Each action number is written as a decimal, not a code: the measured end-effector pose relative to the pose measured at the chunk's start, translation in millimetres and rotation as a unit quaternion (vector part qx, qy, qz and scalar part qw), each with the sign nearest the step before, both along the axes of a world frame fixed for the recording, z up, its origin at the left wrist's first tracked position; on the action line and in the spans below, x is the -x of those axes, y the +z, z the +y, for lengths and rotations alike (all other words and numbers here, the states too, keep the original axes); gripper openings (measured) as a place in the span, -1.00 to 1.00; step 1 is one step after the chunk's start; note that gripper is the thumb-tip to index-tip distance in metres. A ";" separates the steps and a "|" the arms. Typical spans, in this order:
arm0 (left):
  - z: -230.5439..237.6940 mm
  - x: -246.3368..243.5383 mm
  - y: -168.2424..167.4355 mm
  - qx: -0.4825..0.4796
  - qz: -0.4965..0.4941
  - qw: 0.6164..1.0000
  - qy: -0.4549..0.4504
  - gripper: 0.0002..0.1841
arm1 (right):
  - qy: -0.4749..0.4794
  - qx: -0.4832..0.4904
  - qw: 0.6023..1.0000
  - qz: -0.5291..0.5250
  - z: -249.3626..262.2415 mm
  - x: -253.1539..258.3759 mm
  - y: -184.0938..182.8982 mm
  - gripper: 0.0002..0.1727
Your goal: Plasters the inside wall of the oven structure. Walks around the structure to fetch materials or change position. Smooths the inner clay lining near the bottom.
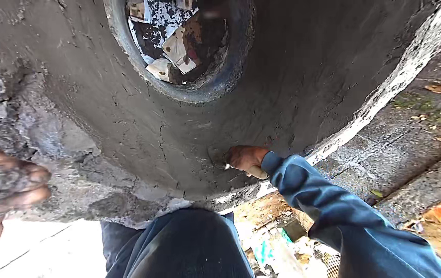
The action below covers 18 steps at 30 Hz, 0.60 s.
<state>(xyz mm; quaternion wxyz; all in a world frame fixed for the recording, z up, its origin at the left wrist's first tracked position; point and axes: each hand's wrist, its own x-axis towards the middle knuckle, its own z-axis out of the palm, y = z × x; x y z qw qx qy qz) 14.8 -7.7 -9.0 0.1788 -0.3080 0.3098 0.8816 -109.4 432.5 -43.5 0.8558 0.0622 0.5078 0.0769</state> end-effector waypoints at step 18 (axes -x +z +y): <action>295.5 82.8 -14.1 0.173 -0.023 0.766 -0.619 -0.22 | -0.030 0.036 0.994 0.101 42.3 38.2 114.7 -0.59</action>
